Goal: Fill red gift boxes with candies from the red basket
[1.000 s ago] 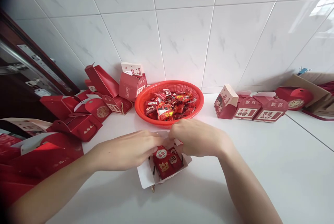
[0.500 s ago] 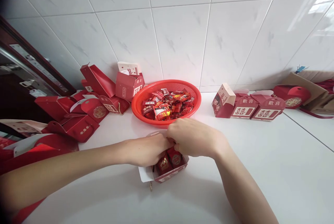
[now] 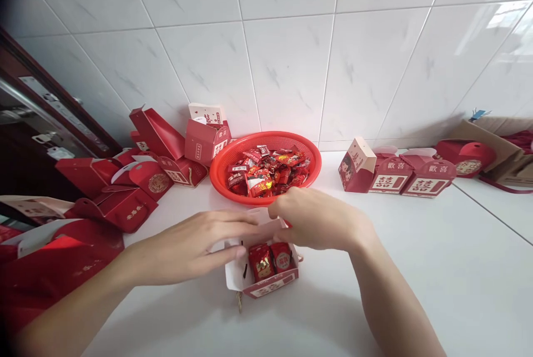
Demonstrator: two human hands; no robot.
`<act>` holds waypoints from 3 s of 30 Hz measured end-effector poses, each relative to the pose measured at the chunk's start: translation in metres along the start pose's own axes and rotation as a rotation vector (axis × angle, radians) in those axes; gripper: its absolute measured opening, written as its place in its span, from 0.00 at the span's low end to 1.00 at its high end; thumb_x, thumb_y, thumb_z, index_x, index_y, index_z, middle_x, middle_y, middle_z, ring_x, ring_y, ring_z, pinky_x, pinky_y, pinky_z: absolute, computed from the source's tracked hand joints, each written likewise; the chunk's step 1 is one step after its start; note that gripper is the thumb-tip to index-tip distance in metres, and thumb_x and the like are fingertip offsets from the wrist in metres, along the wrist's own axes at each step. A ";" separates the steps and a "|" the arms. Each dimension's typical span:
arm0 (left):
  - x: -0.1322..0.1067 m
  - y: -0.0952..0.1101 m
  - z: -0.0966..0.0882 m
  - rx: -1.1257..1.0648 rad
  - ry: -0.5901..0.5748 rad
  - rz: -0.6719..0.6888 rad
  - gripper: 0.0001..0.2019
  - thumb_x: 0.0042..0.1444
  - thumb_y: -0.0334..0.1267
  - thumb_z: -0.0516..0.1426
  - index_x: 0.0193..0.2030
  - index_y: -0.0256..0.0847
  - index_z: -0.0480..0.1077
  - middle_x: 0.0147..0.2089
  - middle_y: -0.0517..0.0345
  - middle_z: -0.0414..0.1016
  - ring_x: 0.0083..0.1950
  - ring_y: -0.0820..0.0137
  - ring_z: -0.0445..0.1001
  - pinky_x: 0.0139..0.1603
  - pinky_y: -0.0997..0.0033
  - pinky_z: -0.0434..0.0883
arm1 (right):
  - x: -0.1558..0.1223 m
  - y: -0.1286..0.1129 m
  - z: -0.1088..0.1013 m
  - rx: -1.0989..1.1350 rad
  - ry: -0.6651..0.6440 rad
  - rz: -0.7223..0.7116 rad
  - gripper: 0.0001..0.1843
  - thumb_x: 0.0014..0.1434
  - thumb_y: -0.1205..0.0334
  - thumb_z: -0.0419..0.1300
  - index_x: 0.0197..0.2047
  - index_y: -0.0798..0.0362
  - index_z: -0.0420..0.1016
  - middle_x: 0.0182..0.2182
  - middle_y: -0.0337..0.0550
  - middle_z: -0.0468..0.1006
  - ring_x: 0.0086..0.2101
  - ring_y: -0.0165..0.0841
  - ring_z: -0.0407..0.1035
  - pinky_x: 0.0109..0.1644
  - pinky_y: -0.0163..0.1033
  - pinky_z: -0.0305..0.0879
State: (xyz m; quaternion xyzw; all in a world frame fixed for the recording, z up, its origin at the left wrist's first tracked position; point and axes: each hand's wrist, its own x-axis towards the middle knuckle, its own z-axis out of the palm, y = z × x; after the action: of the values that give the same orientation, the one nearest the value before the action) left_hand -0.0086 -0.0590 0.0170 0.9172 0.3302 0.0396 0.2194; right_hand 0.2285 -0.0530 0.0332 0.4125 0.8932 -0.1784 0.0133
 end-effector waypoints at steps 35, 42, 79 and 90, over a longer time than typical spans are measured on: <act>0.014 -0.047 -0.002 -0.058 0.088 -0.128 0.16 0.59 0.50 0.63 0.50 0.47 0.79 0.43 0.58 0.79 0.45 0.61 0.78 0.42 0.68 0.68 | 0.037 0.013 0.017 0.318 -0.127 -0.207 0.13 0.68 0.55 0.58 0.41 0.52 0.82 0.28 0.42 0.79 0.26 0.31 0.69 0.29 0.35 0.60; 0.019 -0.038 0.010 0.026 0.088 -0.162 0.31 0.60 0.43 0.64 0.68 0.47 0.60 0.63 0.52 0.74 0.60 0.54 0.75 0.47 0.65 0.69 | 0.037 0.016 0.024 0.454 -0.130 -0.216 0.21 0.54 0.41 0.70 0.42 0.48 0.84 0.26 0.40 0.80 0.25 0.33 0.69 0.28 0.35 0.62; 0.012 -0.036 0.012 -0.175 -0.147 -0.188 0.11 0.59 0.48 0.59 0.44 0.45 0.70 0.49 0.55 0.73 0.53 0.60 0.73 0.47 0.67 0.67 | 0.009 0.028 0.132 0.948 0.327 0.340 0.35 0.63 0.26 0.46 0.43 0.53 0.69 0.38 0.48 0.78 0.32 0.36 0.75 0.35 0.42 0.68; 0.023 -0.022 0.029 -0.205 -0.080 -0.117 0.15 0.62 0.48 0.58 0.51 0.44 0.71 0.52 0.52 0.73 0.55 0.58 0.74 0.53 0.63 0.68 | -0.014 0.035 0.103 1.316 0.565 0.148 0.25 0.50 0.47 0.73 0.46 0.52 0.75 0.29 0.41 0.78 0.31 0.35 0.72 0.37 0.42 0.69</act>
State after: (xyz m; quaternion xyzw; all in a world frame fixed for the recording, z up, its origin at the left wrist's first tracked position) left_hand 0.0029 -0.0405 -0.0207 0.8700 0.3683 0.0235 0.3268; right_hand 0.2506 -0.0766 -0.0718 0.4248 0.5395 -0.5650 -0.4574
